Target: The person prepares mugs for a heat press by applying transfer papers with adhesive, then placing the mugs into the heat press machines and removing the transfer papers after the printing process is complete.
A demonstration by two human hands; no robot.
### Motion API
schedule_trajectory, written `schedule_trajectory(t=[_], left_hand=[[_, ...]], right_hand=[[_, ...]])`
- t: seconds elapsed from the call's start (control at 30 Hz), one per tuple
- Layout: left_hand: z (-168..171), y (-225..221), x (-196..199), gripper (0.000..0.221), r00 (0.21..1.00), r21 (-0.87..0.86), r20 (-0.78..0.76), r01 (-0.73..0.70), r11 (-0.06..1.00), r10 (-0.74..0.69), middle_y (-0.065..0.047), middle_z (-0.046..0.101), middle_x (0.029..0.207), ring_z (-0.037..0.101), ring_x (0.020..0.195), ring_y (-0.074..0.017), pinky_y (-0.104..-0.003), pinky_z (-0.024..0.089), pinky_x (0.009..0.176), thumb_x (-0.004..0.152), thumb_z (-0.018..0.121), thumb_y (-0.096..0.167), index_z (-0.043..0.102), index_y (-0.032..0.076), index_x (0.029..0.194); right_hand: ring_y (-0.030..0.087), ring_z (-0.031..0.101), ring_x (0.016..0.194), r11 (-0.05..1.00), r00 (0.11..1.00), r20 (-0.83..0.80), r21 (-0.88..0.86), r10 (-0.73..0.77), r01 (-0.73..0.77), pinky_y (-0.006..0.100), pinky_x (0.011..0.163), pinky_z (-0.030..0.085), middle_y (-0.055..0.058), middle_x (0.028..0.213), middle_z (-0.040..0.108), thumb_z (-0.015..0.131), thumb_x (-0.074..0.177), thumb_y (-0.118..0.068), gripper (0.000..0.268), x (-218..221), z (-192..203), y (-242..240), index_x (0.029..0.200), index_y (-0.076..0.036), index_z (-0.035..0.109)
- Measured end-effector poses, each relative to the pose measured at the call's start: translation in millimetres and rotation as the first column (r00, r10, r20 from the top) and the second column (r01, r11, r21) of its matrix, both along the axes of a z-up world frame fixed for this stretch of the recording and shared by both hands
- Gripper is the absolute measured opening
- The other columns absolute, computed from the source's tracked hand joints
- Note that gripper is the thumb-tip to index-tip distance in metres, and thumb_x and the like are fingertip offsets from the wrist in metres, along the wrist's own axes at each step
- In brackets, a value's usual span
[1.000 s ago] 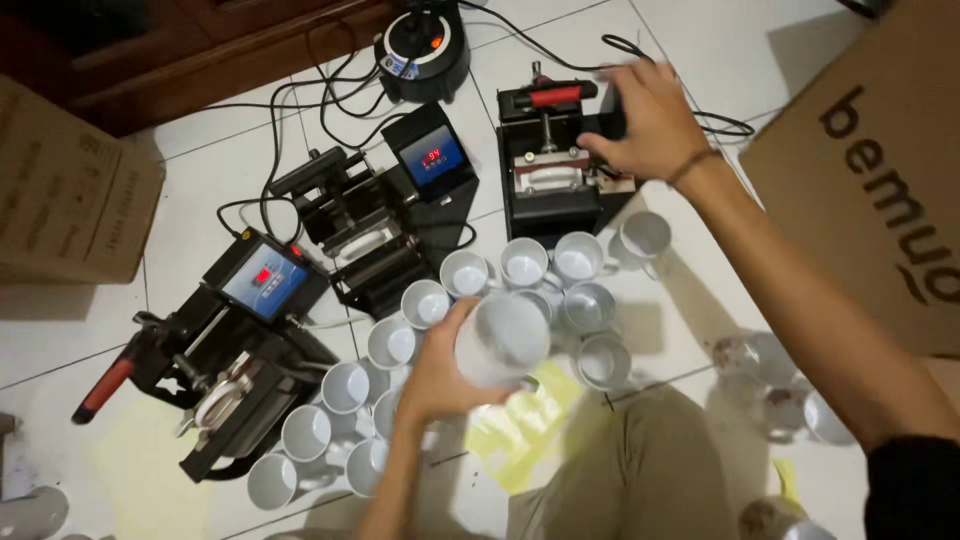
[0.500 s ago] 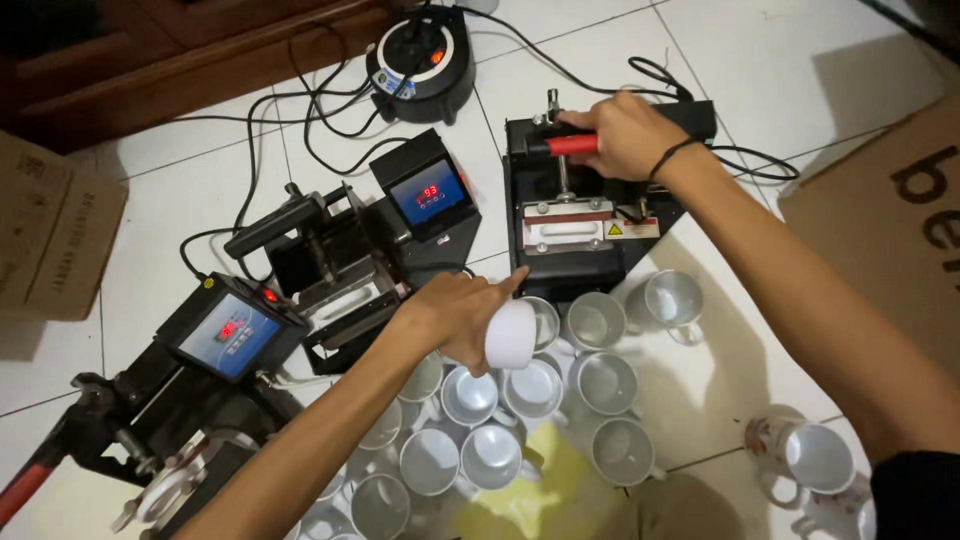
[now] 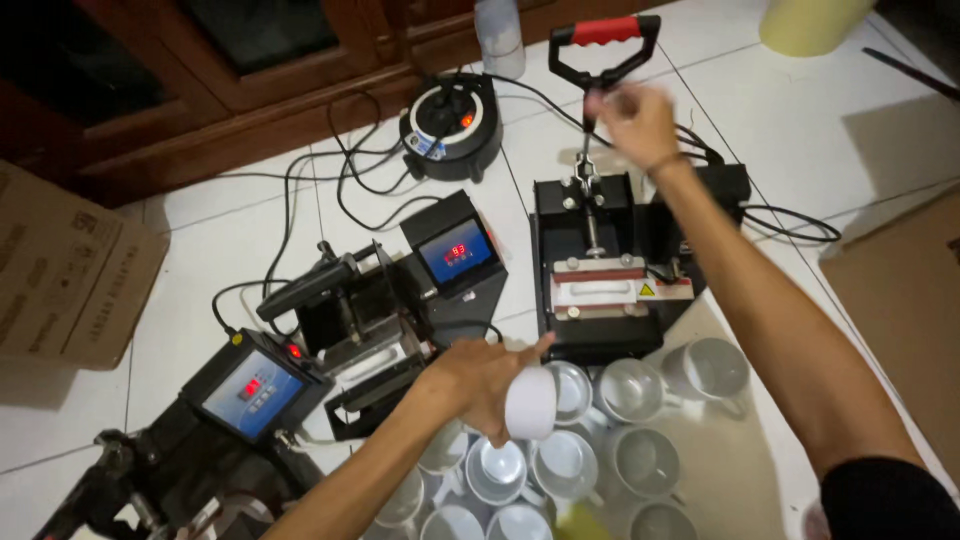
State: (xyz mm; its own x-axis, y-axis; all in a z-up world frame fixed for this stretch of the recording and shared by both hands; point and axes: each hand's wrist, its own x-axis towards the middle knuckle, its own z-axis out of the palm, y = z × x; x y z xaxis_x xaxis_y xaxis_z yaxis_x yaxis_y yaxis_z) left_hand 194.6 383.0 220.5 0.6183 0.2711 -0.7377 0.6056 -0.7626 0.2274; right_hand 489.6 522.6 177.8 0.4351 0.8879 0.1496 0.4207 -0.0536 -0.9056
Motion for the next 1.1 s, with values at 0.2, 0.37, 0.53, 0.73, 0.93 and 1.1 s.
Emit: schedule_trajectory(t=[0.2,0.37,0.53,0.73,0.93,1.1], left_hand=[[-3.3,6.2,-0.9,0.138,1.0,0.001,0.006,0.02,1.0,-0.02,-0.018,0.067,0.111,0.061,0.109,-0.0383,-0.049,0.052,0.077,0.062,0.086,0.034,-0.002,0.027,0.168],[-7.7,7.7,-0.1,0.139,0.998,0.042,0.001,0.055,0.998,-0.055,-0.019,0.067,0.117,0.062,0.113,-0.0374,-0.05,0.055,0.084,0.059,0.086,0.036,0.0,0.031,0.168],[7.6,5.2,6.1,0.139,0.998,0.014,-0.058,0.024,1.0,-0.023,-0.016,0.063,0.132,0.061,0.117,-0.037,-0.049,0.054,0.085,0.059,0.085,0.036,0.0,0.032,0.168],[14.7,7.2,9.8,0.138,0.993,-0.037,-0.108,0.05,0.998,-0.054,-0.012,0.068,0.119,0.062,0.108,-0.0344,-0.044,0.053,0.076,0.063,0.079,0.038,-0.009,0.026,0.168],[4.4,13.3,5.5,0.135,0.998,-0.046,-0.038,0.048,0.998,-0.05,-0.013,0.069,0.117,0.066,0.104,-0.0359,-0.046,0.055,0.075,0.061,0.082,0.036,0.001,0.027,0.169],[11.4,18.3,-6.3,0.131,0.999,-0.057,0.039,-0.013,0.998,0.015,-0.018,0.061,0.132,0.058,0.12,-0.0378,-0.049,0.051,0.089,0.057,0.086,0.035,0.014,0.035,0.166]], right_hand=[[0.022,0.072,0.078,0.926,0.924,0.355,0.278,0.146,-0.253,0.035,0.07,0.058,0.01,0.087,0.074,0.058,0.104,-0.007,0.009,-4.4,-49.2,17.4,0.104,-0.002,0.065],[0.034,0.066,0.076,0.98,0.911,0.404,0.197,-0.081,0.0,0.046,0.075,0.051,0.013,0.068,0.068,0.062,0.096,-0.027,0.028,-0.2,-65.4,72.7,0.079,-0.008,0.074],[0.039,0.067,0.081,0.921,0.952,0.298,-0.345,-0.073,0.179,0.05,0.074,0.05,0.021,0.086,0.066,0.067,0.089,-0.033,0.029,2.9,-77.5,104.8,0.089,-0.004,0.062],[0.025,0.052,0.063,0.74,0.993,0.096,-0.672,0.074,0.01,0.039,0.049,0.039,0.016,0.083,0.06,0.061,0.091,-0.017,0.025,3.5,-72.4,96.0,0.094,0.007,0.061],[0.029,0.069,0.085,0.82,0.883,0.302,-0.554,0.36,-0.145,0.038,0.071,0.059,0.021,0.11,0.073,0.062,0.101,-0.028,0.036,-14.4,-0.9,-0.3,0.122,0.001,0.071],[0.012,0.078,0.093,0.745,0.636,0.437,-0.563,0.636,-0.358,0.03,0.086,0.056,-0.004,0.096,0.084,0.065,0.087,-0.029,0.023,-18.3,-19.6,-91.6,0.09,-0.02,0.085]])
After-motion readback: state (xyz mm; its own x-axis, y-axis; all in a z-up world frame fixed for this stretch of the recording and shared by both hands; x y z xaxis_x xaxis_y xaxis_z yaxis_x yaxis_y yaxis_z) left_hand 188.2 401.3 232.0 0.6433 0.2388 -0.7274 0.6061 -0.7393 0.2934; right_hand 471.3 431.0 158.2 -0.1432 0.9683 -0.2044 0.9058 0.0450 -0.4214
